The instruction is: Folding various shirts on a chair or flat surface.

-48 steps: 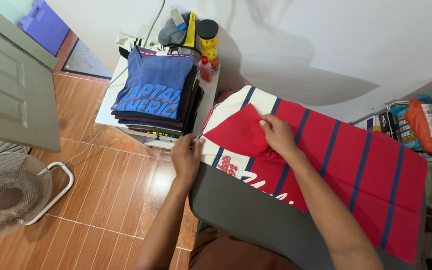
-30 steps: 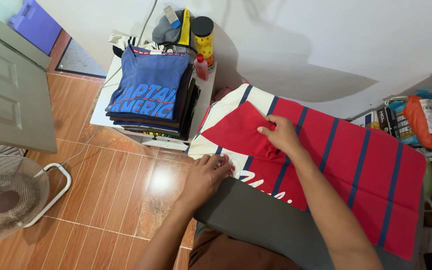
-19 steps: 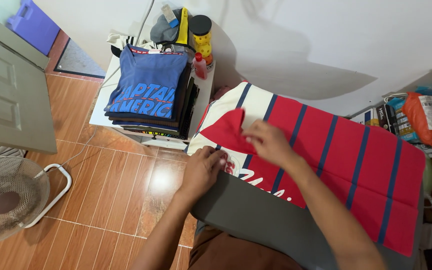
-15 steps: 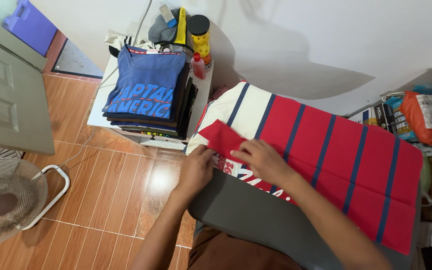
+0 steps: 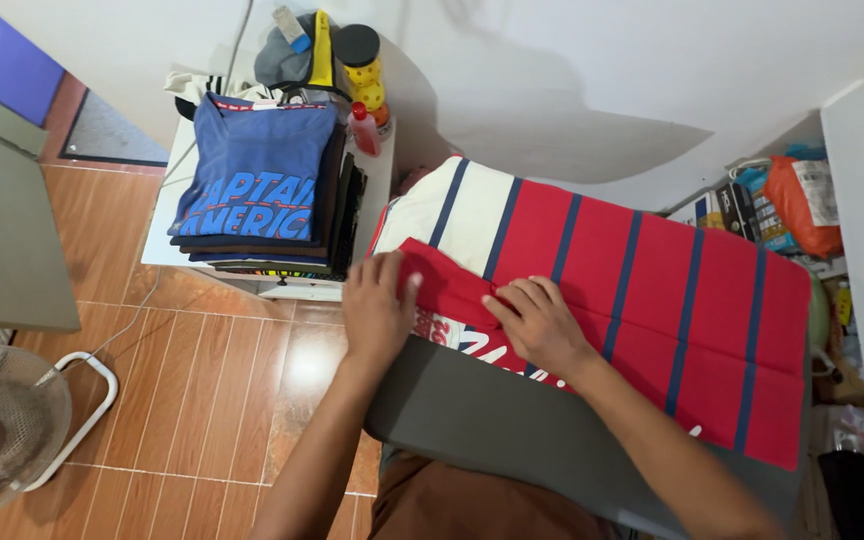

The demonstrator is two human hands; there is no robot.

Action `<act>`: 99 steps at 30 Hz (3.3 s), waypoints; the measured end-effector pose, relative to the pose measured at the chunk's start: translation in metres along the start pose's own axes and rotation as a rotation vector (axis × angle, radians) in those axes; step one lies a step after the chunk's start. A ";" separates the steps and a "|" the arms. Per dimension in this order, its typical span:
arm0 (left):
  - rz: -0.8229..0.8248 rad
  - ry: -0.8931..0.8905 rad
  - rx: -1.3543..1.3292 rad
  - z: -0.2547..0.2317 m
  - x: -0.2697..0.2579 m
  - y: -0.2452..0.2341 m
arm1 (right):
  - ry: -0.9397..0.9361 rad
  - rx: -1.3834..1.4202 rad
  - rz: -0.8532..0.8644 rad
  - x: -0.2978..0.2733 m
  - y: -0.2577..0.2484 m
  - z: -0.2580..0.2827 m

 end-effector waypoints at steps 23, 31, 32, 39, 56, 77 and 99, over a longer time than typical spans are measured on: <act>0.029 -0.179 -0.229 0.022 0.018 0.012 | 0.126 0.192 -0.003 -0.022 0.031 -0.016; 0.281 0.481 0.011 -0.060 -0.006 0.037 | 0.144 0.186 0.008 -0.025 0.026 -0.017; 0.345 0.391 0.061 -0.058 -0.004 0.041 | 0.144 0.182 0.021 -0.027 0.026 -0.018; 0.372 0.547 0.055 -0.100 -0.013 0.071 | 0.337 0.197 0.106 -0.066 0.015 -0.029; 0.521 0.482 0.202 -0.085 -0.024 0.109 | 0.875 -0.112 0.165 -0.237 -0.050 -0.100; 0.610 0.687 0.005 -0.143 0.008 0.143 | 0.832 -0.037 0.331 -0.178 -0.020 -0.105; 0.627 0.465 0.132 -0.072 0.063 0.135 | 1.035 -0.116 0.224 -0.217 -0.052 -0.190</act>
Point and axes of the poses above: each hand's wrist, its own x-axis towards the middle knuckle, its own y-axis out of the palm, z = x × y, the point moved 9 cm from there along x, towards the middle knuckle, and after that the axes turned 4 degrees about z, right-handed, at the moved point
